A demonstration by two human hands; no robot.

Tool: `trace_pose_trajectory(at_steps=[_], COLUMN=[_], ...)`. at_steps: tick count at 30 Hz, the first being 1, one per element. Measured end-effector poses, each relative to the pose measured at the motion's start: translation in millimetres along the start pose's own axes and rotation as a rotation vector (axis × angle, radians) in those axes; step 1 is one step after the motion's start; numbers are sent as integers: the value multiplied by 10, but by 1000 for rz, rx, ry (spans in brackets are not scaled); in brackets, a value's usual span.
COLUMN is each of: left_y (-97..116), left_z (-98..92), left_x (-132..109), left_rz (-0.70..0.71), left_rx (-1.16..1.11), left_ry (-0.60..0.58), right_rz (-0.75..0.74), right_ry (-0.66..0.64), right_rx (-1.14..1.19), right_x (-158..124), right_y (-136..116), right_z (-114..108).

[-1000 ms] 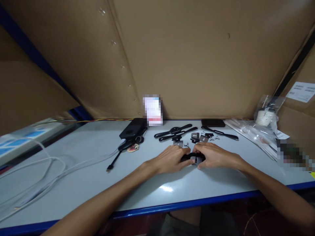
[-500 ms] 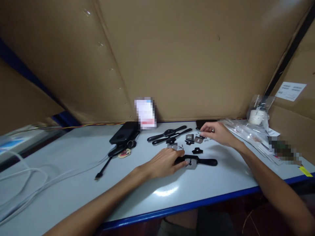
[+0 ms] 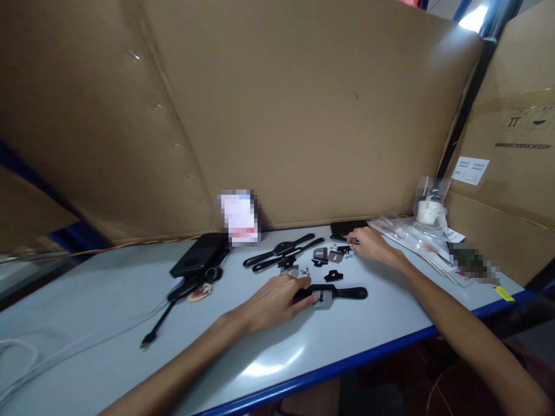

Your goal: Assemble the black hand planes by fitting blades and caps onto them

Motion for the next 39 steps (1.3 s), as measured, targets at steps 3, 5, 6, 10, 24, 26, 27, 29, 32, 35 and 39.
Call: trace_pose_trajectory(at_steps=[3,5,6,10,24,26,27,29,32,35,39], left_y=[1,8,11,15,26,23,17,3,-10,-12,2], left_z=[-4,-11,-14,-13,-35,-32,-28,-21,-8,-3,-17], left_x=[-1,-4,-6,-9,-7,-6,-6,-4,-1,-2,-6], left_rz=[4,3,1,-6,-7,-7,-10,-16,-6,0,-2], left_rx=[-15,-21,-20,8,-18,-23,-21,-12,2,9,4], left_ry=[6,5,2,-14,10,10,8,7,5,-1,-3], right_rz=[-29,-31,-28,13,-68,-113,-131,-158,-160,-148,-95], right_ry=[-11,-16,-17,17,86,-15,-79,-200,-296,-340,-378], right_rx=[0,-7,-9,16,740,893,928,939,908,895,915], right_x=[6,-2,-6,3,-24,-79,-106,-155,-190,-190,-172], right_y=[-82,-120,-132,-134,-442,-565,-620,-701,-739,-734,-704], right_z=[121,194,225,288,79,117,143,195,263,323,343])
Point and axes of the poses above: each hand's wrist, its own x-axis towards the middle knuckle, its own z-axis out of the palm, y = z × x, the point moved 5 cm from there along x, towards the middle knuckle, and after that the axes turned 1 degree about y, right-handed, at the moved point
